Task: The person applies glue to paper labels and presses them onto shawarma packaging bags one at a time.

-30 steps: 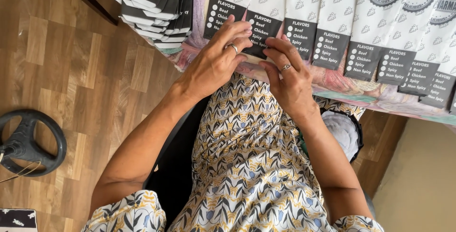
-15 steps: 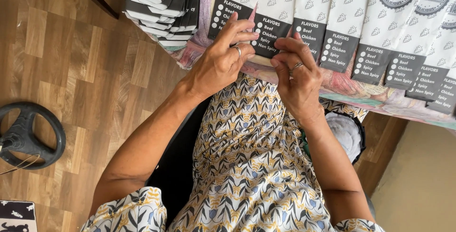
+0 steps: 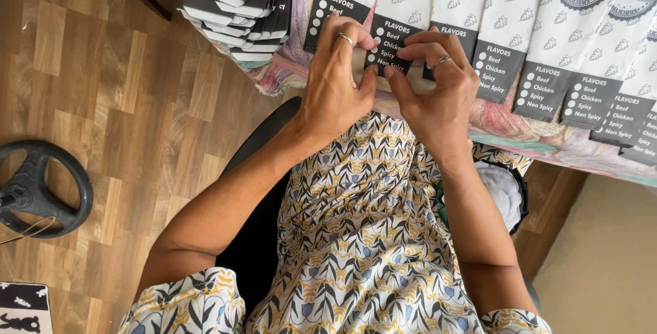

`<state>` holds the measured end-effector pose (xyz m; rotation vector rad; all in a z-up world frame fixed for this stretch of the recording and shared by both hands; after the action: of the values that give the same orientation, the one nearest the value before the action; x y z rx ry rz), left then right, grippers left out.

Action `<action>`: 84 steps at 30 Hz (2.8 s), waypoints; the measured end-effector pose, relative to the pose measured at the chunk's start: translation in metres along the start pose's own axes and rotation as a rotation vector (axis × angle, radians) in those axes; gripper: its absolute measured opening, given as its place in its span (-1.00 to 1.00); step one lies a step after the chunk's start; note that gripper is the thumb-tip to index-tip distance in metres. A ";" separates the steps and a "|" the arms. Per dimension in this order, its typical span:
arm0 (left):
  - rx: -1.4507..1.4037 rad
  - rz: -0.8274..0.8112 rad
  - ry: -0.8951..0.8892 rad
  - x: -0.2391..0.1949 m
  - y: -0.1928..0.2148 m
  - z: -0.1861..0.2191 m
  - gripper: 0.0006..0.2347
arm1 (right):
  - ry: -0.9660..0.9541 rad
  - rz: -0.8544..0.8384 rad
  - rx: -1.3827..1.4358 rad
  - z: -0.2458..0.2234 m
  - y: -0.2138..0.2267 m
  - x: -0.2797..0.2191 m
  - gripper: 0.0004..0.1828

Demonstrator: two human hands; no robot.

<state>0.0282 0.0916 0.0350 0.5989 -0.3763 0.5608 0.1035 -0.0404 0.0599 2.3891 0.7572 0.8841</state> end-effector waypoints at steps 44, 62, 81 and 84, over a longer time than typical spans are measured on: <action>0.192 -0.007 -0.208 -0.018 -0.006 -0.009 -0.64 | 0.045 -0.057 0.076 -0.004 0.011 -0.006 -0.79; 0.138 -0.324 -0.176 -0.011 0.039 -0.012 -0.55 | 0.245 -0.071 0.084 -0.025 -0.034 -0.003 -0.77; 0.062 -0.223 -0.275 -0.008 0.067 -0.011 -0.83 | 0.307 -0.069 0.068 -0.027 -0.038 -0.004 -0.91; 0.015 -0.219 -0.248 -0.006 0.069 -0.010 -0.89 | 0.296 -0.070 0.078 -0.025 -0.039 -0.005 -0.92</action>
<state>-0.0154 0.1427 0.0539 0.7166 -0.5331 0.2796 0.0705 -0.0087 0.0513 2.3093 0.9970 1.2162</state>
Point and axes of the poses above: each hand's wrist, its own x-axis towards the middle knuckle, its own y-axis out of the back of the hand, z = x × y, the point moved 5 cm from there along x, towards the middle knuckle, and after that the axes turned 1 degree about x, right-handed, at the moved point
